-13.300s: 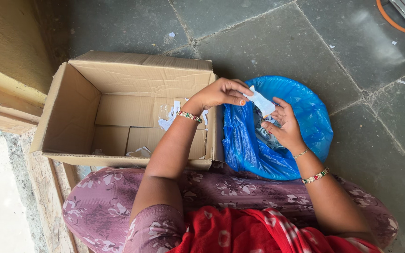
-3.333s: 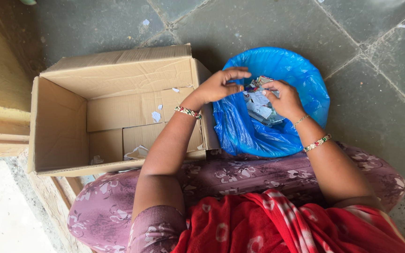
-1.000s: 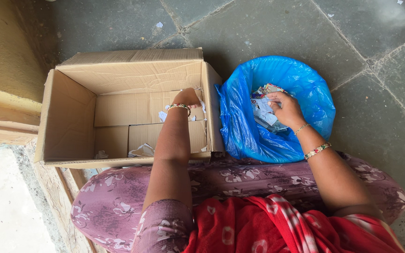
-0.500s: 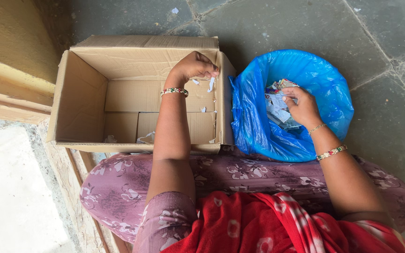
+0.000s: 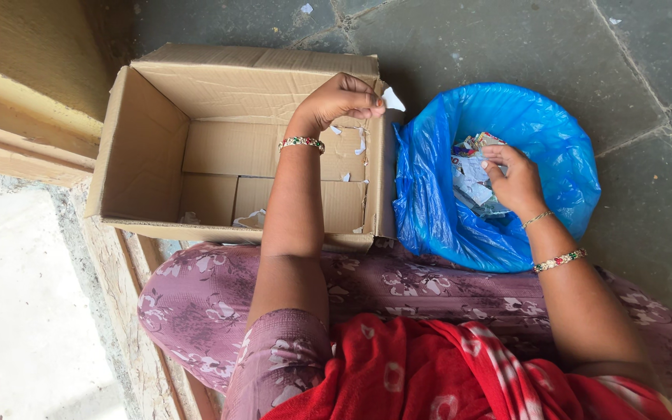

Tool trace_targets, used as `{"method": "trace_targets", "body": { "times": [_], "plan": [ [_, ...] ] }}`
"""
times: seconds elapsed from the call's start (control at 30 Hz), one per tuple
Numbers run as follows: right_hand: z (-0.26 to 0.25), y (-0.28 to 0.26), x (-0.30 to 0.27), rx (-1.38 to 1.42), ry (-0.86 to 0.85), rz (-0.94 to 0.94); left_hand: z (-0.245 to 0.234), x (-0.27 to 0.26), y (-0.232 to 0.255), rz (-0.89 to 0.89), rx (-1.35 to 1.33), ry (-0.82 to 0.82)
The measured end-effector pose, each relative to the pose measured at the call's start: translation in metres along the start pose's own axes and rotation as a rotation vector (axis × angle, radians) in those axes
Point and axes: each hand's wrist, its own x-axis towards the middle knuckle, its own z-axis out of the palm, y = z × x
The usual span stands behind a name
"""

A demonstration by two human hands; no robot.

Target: The person sits on the floor and transfers small items from a blue plastic bag into a cardboard box. The person handles items one at a time, moving them from the bag to the box.

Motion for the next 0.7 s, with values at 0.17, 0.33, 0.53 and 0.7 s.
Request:
{"method": "trace_targets", "body": {
  "times": [0.17,0.33,0.53,0.7],
  "plan": [
    [-0.012,-0.055,-0.010,-0.349,0.175,-0.287,0.032,0.009,0.007,0.031,-0.036,-0.215],
    [-0.013,-0.098,-0.020,-0.539,0.114,-0.484,0.069,0.019,0.003,-0.022,0.016,-0.383],
    [-0.012,-0.107,-0.023,-0.584,0.074,-0.586,0.085,0.016,0.006,-0.053,0.046,-0.453],
    [-0.018,-0.077,-0.018,-0.621,0.109,-0.439,0.059,0.011,0.012,-0.016,-0.007,-0.369]
  ]
}}
